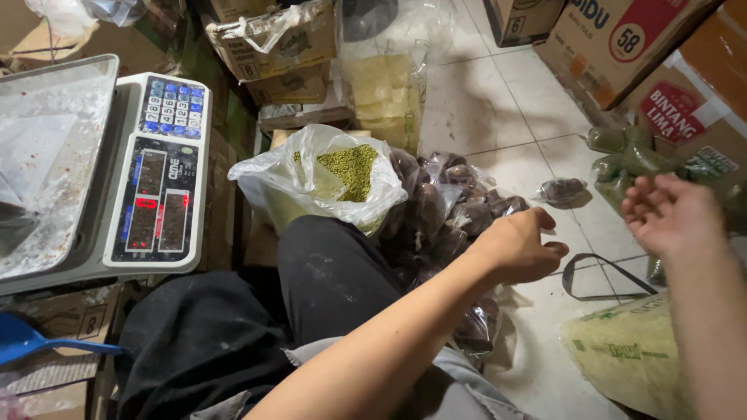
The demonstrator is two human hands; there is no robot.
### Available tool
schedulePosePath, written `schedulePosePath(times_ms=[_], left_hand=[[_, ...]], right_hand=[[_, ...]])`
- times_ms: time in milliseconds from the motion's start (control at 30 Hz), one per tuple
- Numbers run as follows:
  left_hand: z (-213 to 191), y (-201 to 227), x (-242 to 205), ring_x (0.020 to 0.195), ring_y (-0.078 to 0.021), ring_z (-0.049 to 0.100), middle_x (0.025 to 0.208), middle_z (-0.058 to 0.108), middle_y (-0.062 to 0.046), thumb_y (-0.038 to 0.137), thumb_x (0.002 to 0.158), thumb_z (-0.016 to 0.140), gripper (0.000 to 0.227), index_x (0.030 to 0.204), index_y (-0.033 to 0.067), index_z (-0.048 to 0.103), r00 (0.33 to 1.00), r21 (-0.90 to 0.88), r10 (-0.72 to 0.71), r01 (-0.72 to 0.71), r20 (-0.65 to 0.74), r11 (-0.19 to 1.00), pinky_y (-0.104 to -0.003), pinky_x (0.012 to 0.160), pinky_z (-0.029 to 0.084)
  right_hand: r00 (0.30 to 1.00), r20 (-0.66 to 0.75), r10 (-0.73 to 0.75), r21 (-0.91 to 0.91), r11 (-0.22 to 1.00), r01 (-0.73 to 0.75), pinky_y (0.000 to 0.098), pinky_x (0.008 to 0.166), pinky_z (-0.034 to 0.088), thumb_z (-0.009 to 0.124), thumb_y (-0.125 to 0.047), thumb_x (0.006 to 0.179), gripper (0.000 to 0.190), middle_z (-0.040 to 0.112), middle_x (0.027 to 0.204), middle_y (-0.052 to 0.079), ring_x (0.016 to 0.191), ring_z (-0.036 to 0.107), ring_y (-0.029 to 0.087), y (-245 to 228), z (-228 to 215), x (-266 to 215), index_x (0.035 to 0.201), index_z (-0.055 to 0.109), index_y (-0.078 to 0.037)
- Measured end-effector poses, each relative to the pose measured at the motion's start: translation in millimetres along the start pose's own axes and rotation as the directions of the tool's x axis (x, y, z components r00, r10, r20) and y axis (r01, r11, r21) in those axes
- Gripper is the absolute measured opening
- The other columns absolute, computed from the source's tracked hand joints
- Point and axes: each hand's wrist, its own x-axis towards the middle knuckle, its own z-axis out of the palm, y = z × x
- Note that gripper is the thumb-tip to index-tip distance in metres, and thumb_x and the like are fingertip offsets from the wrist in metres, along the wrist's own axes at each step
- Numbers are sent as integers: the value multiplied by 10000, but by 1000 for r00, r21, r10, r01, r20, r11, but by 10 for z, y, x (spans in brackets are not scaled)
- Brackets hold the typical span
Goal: The person scoops green mung beans from a large sack into small plastic bags using a blue scoop. They place each bag on a digital scale to measure the weight, then tie the bag closed and set it aside. The process is repeated for multiple bags.
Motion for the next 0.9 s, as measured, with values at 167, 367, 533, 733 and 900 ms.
schedulePosePath(times_ms=[167, 367, 533, 733, 900], left_hand=[[-20, -48, -50, 1134, -354, 698, 1158, 738, -242, 354, 819, 712, 571, 1295, 43, 662, 998, -23, -58, 59, 23, 998, -396, 983, 531], [-247, -155, -148, 1096, -331, 713, 1173, 736, -194, 356, 828, 711, 527, 1260, 56, 678, 997, -97, -46, 40, -55, 995, -381, 959, 540], [-603, -297, -371, 1004, -284, 766, 1088, 774, -181, 336, 849, 690, 462, 1203, 40, 703, 984, -264, -98, 55, -150, 963, -359, 885, 584], [-946, -432, -620, 913, -229, 768, 1015, 794, -160, 190, 845, 701, 346, 1145, 21, 738, 897, -222, -6, -103, -442, 970, -335, 833, 592], [-1157, -447, -959, 541, -154, 724, 758, 781, -108, 184, 847, 726, 241, 997, 4, 785, 868, -425, -157, -67, -472, 903, -313, 529, 588]], right_hand=[[998, -24, 56, -38, 998, -57, 345, 885, 514, 579, -170, 1022, 68, 627, 1037, 8, 930, 592, 156, 221, -21, -29, 1060, 574, -113], [995, 15, 99, -51, 994, -98, 346, 840, 499, 617, -155, 1009, 91, 599, 1033, 26, 920, 573, 162, 392, 107, -138, 1053, 563, -97], [989, 21, 144, -117, 983, -141, 345, 805, 500, 614, -144, 973, 88, 587, 1031, 24, 894, 557, 160, 604, 415, -358, 1044, 565, -132], [979, 100, 179, -169, 973, -160, 340, 792, 501, 621, -131, 973, 96, 609, 1004, 22, 877, 576, 158, 853, 805, -632, 1064, 588, -125], [956, 228, 185, -163, 975, -150, 298, 731, 541, 599, -45, 956, 139, 637, 998, 81, 818, 632, 165, 1088, 1283, -855, 1091, 589, -78]])
